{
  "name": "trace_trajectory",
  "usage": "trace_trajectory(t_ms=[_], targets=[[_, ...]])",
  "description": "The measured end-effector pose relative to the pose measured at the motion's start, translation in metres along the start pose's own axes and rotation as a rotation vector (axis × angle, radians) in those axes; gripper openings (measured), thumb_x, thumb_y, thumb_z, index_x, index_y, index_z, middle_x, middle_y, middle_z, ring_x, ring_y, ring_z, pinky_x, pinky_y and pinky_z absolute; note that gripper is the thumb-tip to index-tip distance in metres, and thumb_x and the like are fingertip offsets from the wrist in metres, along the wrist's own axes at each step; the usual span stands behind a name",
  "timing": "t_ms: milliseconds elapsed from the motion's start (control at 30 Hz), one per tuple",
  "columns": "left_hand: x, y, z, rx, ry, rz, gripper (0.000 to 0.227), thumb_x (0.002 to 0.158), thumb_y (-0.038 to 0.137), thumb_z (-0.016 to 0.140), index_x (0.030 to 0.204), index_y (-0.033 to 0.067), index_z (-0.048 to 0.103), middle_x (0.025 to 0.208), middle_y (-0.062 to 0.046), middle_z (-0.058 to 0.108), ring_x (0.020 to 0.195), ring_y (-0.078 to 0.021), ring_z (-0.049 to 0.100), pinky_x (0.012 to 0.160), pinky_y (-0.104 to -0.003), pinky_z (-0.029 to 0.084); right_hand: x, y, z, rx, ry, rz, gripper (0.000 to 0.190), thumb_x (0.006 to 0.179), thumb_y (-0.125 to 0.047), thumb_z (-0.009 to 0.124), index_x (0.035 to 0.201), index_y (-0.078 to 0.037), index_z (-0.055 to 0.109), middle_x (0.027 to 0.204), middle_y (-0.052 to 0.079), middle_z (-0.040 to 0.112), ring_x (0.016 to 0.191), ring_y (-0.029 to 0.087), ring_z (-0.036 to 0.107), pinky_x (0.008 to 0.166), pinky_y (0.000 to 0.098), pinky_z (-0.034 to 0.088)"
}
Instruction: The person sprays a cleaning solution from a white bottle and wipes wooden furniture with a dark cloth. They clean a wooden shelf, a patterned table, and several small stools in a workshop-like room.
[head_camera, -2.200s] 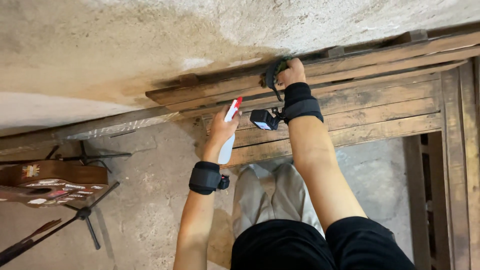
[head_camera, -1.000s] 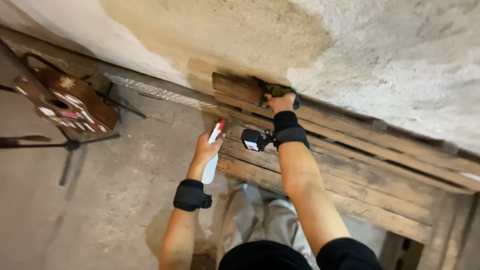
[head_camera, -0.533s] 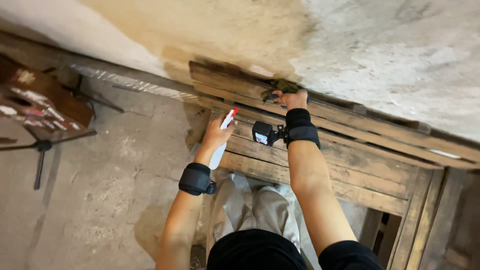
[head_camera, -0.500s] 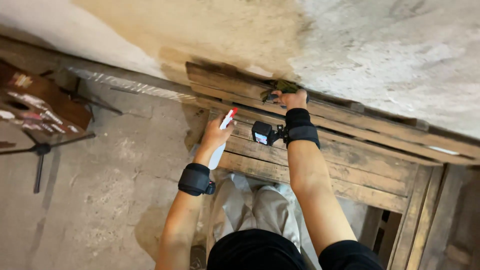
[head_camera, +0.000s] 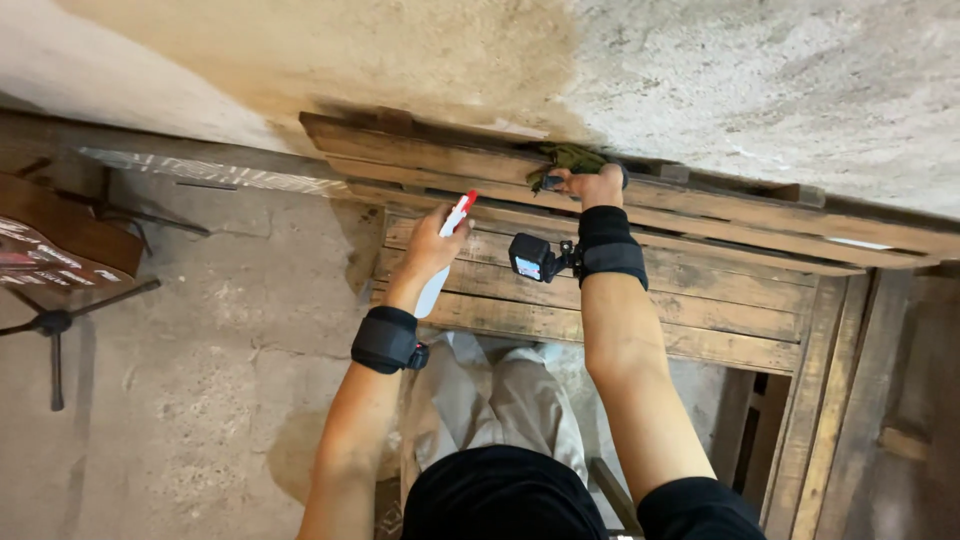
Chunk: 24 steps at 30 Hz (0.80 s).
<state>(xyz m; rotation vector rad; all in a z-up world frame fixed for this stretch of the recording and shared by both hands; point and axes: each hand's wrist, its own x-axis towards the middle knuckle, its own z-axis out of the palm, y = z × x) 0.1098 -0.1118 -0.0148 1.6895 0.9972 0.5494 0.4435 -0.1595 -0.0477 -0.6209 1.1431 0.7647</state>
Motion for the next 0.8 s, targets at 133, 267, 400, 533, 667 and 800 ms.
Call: trace_trajectory(t_ms=[133, 267, 400, 533, 667, 800], targets=[[0.0, 0.015, 0.025, 0.016, 0.014, 0.09, 0.036, 0.088, 0.03, 0.076, 0.114, 0.0047, 0.068, 0.098, -0.022, 0.073, 0.09, -0.0409, 0.07, 0.077, -0.047, 0.054, 0.024, -0.03, -0.007, 0.018, -0.03, -0.001, 0.085, 0.104, -0.043, 0.047, 0.164, -0.011, -0.006, 0.168, 0.015, -0.029, 0.154, 0.039, -0.027, 0.124, 0.0697, 0.01], [0.005, 0.038, 0.052, 0.016, -0.081, -0.04, 0.033, 0.09, 0.031, 0.074, 0.11, 0.006, 0.068, 0.094, -0.021, 0.073, 0.087, -0.0392, 0.071, 0.075, -0.046, 0.054, 0.081, -0.079, -0.025, 0.051, -0.041, 0.074, 0.086, 0.102, -0.032, 0.047, 0.161, -0.003, -0.009, 0.168, 0.022, -0.026, 0.154, 0.041, -0.026, 0.124, 0.0667, 0.004], [0.009, 0.054, 0.082, -0.011, -0.101, -0.011, 0.03, 0.09, 0.028, 0.073, 0.109, 0.0063, 0.068, 0.092, -0.02, 0.073, 0.088, -0.038, 0.072, 0.075, -0.045, 0.055, 0.115, -0.118, -0.037, -0.041, -0.248, 0.263, 0.09, 0.093, -0.025, 0.044, 0.156, 0.01, -0.011, 0.165, 0.035, -0.018, 0.153, 0.048, -0.016, 0.122, 0.0551, 0.001], [0.012, 0.07, 0.107, -0.056, -0.088, 0.075, 0.024, 0.089, 0.02, 0.068, 0.108, 0.0049, 0.066, 0.093, -0.022, 0.072, 0.088, -0.0407, 0.071, 0.075, -0.047, 0.055, 0.156, -0.153, -0.052, -0.125, -0.417, 0.341, 0.094, 0.086, -0.026, 0.043, 0.15, 0.018, -0.009, 0.163, 0.039, -0.01, 0.15, 0.054, -0.011, 0.119, 0.0585, 0.0], [0.025, 0.067, 0.142, 0.001, -0.101, 0.129, 0.026, 0.09, 0.015, 0.066, 0.112, 0.0024, 0.062, 0.097, -0.026, 0.07, 0.096, -0.0488, 0.065, 0.075, -0.05, 0.052, 0.207, -0.173, -0.051, -0.37, -0.766, 0.252, 0.086, 0.088, -0.02, 0.045, 0.149, 0.019, -0.002, 0.163, 0.038, -0.006, 0.149, 0.057, -0.009, 0.119, 0.0695, 0.011], [0.027, 0.091, 0.157, 0.02, -0.147, 0.085, 0.026, 0.089, 0.015, 0.065, 0.112, 0.0026, 0.061, 0.096, -0.027, 0.07, 0.095, -0.0484, 0.066, 0.077, -0.051, 0.052, 0.087, -0.135, -0.018, -0.154, -0.127, 0.085, 0.069, 0.1, -0.033, 0.04, 0.15, 0.004, 0.012, 0.159, 0.033, -0.006, 0.148, 0.054, -0.009, 0.12, 0.0734, 0.021]])
